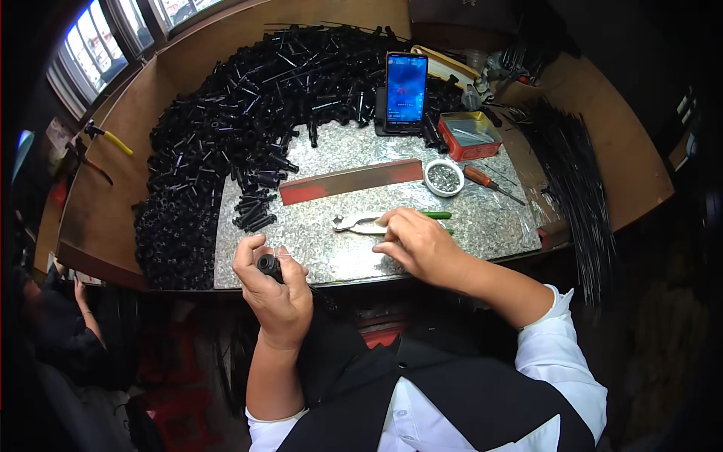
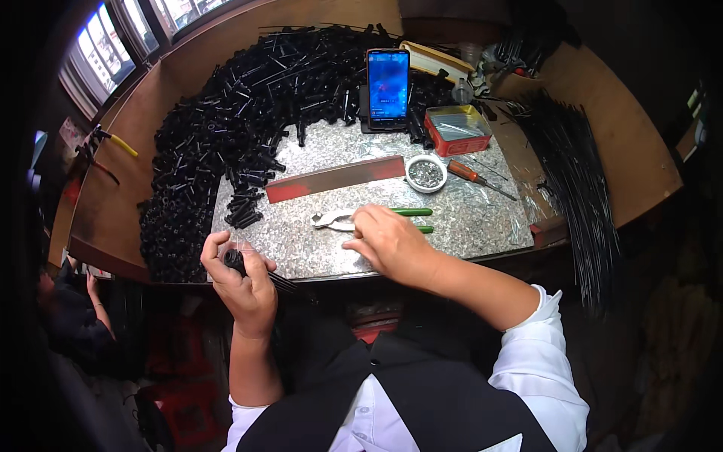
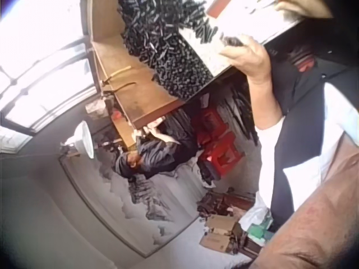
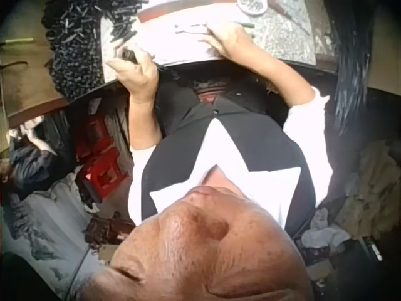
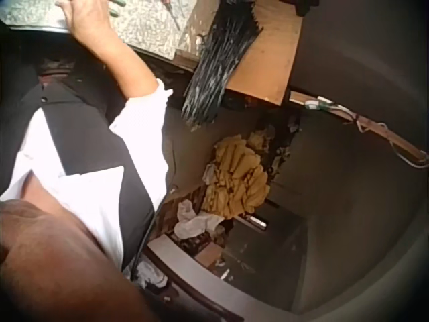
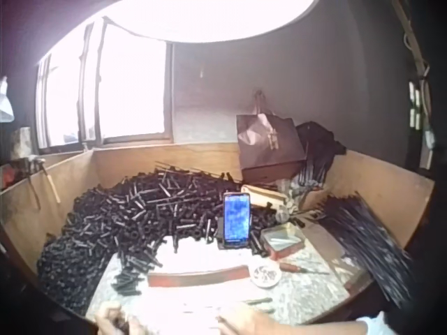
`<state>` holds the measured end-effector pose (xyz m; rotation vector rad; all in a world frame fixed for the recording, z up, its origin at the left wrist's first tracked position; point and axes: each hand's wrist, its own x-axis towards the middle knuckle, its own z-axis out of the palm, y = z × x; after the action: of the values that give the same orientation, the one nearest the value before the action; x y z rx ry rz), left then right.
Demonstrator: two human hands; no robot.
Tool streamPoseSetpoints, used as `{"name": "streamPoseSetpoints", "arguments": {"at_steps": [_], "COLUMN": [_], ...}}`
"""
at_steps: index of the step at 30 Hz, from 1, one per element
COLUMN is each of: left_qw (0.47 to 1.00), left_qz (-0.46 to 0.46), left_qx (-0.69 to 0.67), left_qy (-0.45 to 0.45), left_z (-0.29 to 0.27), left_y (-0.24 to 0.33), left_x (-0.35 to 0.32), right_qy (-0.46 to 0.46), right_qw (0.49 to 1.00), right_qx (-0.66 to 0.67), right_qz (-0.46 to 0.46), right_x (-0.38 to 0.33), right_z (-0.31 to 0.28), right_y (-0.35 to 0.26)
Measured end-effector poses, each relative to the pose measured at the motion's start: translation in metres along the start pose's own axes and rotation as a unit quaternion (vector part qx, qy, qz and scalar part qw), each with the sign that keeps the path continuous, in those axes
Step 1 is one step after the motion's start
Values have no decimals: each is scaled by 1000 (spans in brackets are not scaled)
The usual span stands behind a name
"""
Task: The person secures umbrella ribs to a plastic hub using pliers to twist the wire, then threads wire through a new set of ribs into another hub and fastens it tightly with pliers.
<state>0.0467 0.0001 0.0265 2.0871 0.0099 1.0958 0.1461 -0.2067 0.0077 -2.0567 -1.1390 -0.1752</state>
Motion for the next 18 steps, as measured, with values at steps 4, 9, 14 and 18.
{"name": "streamPoseSetpoints", "arguments": {"at_steps": [4, 9, 14, 18], "left_qw": [980, 912, 926, 936], "left_qz": [-113, -223, -184, -186], "left_qx": [-166, -336, -313, -281], "left_qy": [4, -72, -103, -99], "left_z": [-3, -3, -1, -5], "left_y": [10, -3, -1, 0], "left_x": [1, 2, -5, -7], "right_qy": [-40, -67, -80, -125], "right_qw": [984, 967, 962, 952], "right_qx": [-174, -244, -259, -279], "right_qz": [-5, -2, 8, 30], "right_x": [-9, -15, -10, -9], "right_z": [-9, -10, -8, -7], "right_y": [17, 27, 33, 34]}}
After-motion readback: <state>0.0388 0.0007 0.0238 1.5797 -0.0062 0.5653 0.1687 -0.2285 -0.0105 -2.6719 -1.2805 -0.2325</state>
